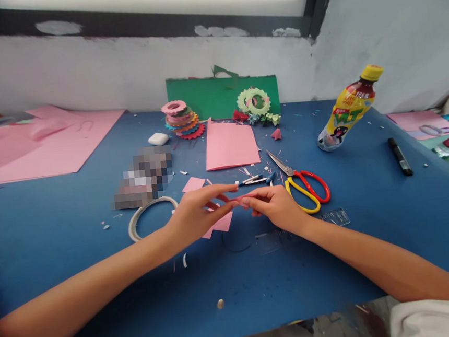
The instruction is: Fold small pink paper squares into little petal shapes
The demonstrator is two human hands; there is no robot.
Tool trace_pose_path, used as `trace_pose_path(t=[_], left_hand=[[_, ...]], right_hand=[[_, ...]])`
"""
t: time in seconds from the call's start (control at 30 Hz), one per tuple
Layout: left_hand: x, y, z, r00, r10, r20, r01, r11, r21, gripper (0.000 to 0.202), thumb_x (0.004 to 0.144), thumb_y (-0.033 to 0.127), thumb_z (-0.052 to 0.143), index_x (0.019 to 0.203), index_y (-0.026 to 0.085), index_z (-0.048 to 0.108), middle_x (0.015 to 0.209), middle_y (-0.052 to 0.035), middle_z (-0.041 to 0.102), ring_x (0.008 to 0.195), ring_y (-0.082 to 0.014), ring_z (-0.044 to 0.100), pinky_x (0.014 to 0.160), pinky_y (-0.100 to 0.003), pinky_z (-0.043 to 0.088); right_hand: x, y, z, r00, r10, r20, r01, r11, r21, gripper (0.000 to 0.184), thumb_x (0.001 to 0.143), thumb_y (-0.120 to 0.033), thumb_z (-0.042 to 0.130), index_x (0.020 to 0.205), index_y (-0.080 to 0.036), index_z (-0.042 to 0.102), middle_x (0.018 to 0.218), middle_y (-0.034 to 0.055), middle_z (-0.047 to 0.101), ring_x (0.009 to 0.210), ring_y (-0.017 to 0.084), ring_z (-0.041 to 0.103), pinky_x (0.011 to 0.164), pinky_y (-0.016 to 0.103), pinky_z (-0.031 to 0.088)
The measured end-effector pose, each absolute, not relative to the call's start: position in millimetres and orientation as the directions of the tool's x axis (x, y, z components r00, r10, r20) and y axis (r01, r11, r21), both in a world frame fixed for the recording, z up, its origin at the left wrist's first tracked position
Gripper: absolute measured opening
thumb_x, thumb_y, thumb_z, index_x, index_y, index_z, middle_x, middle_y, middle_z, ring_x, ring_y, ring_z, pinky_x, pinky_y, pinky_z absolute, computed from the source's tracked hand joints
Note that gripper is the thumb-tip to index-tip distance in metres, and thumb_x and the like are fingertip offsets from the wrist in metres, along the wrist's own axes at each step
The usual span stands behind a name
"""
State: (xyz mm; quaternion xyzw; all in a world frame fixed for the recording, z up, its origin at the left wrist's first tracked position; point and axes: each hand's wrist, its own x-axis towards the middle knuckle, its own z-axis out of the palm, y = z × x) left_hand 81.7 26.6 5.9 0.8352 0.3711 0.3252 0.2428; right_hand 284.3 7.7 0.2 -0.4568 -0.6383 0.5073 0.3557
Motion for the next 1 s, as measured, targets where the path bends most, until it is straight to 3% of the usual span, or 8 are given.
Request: trace_pose_path(t=[0.1,0.17,0.4,0.63,0.77,0.9,1.0], left_hand=[[78,25,-1,0.645,0.539,0.541,0.458,-0.84,0.291,0.027,0.088,0.029,0.054,0.111,0.017,0.061,0.106,-0.0082,0.068,0.088,-0.0165,0.066,0.073,-0.026,0.055],[77,24,-3,0.705,0.469,0.533,0.448,-0.876,0.177,0.024,0.09,0.027,0.052,0.109,0.017,0.062,0.099,-0.0065,0.071,0.083,-0.016,0.067,0.069,-0.025,0.054],[79,24,1,0.763,0.526,0.375,0.441,-0.848,0.292,0.026,0.093,0.031,0.045,0.097,0.017,0.066,0.083,-0.0046,0.071,0.071,-0.0128,0.066,0.062,-0.02,0.049],[76,26,1,0.831,0.483,0.277,0.457,-0.876,0.155,0.026,0.094,0.025,0.04,0.095,0.015,0.064,0.082,-0.0053,0.07,0.072,-0.0155,0.066,0.06,-0.022,0.047],[76,30,-2,0.805,0.519,0.289,0.474,-0.854,0.212,0.025,0.094,0.025,0.039,0.096,0.015,0.063,0.08,-0.0043,0.07,0.073,-0.0149,0.066,0.063,-0.023,0.048],[77,20,4,0.701,0.553,0.45,0.451,-0.833,0.321,0.024,0.093,0.025,0.04,0.104,0.016,0.059,0.096,-0.0075,0.07,0.087,-0.0169,0.067,0.071,-0.025,0.052],[77,-6,22,0.641,0.377,0.669,0.145,-0.915,0.376,0.035,0.09,0.04,0.043,0.113,0.016,0.056,0.107,-0.0109,0.068,0.097,-0.0177,0.065,0.081,-0.026,0.053]], right_hand=[[285,8,-4,-0.324,0.946,-0.031,0.247,0.053,-0.968,0.025,0.079,-0.041,0.062,0.08,-0.017,0.07,0.064,-0.0004,0.064,0.055,0.009,0.056,0.054,0.021,0.047],[285,8,-6,-0.333,0.942,-0.033,0.281,0.066,-0.957,0.027,0.078,-0.042,0.063,0.075,-0.016,0.069,0.06,-0.0009,0.062,0.054,0.01,0.056,0.054,0.021,0.046],[288,9,-10,-0.37,0.929,-0.02,0.399,0.139,-0.906,0.032,0.078,-0.047,0.061,0.07,-0.016,0.065,0.056,-0.0015,0.058,0.053,0.01,0.052,0.05,0.021,0.041],[291,14,-9,-0.493,0.866,-0.086,0.477,0.186,-0.859,0.022,0.081,-0.035,0.058,0.07,-0.017,0.061,0.056,-0.0035,0.053,0.053,0.01,0.05,0.049,0.019,0.038],[292,13,-7,-0.56,0.828,-0.023,0.509,0.322,-0.798,0.017,0.081,-0.03,0.06,0.071,-0.017,0.062,0.063,-0.0027,0.057,0.057,0.01,0.049,0.051,0.02,0.035],[291,12,-7,-0.593,0.805,0.025,0.522,0.408,-0.749,0.025,0.087,-0.033,0.052,0.068,-0.017,0.056,0.06,-0.0034,0.052,0.056,0.01,0.045,0.051,0.021,0.032],[292,12,-8,-0.615,0.787,0.047,0.492,0.429,-0.758,0.021,0.089,-0.023,0.045,0.073,-0.017,0.057,0.065,-0.0017,0.057,0.06,0.011,0.05,0.056,0.021,0.035]])
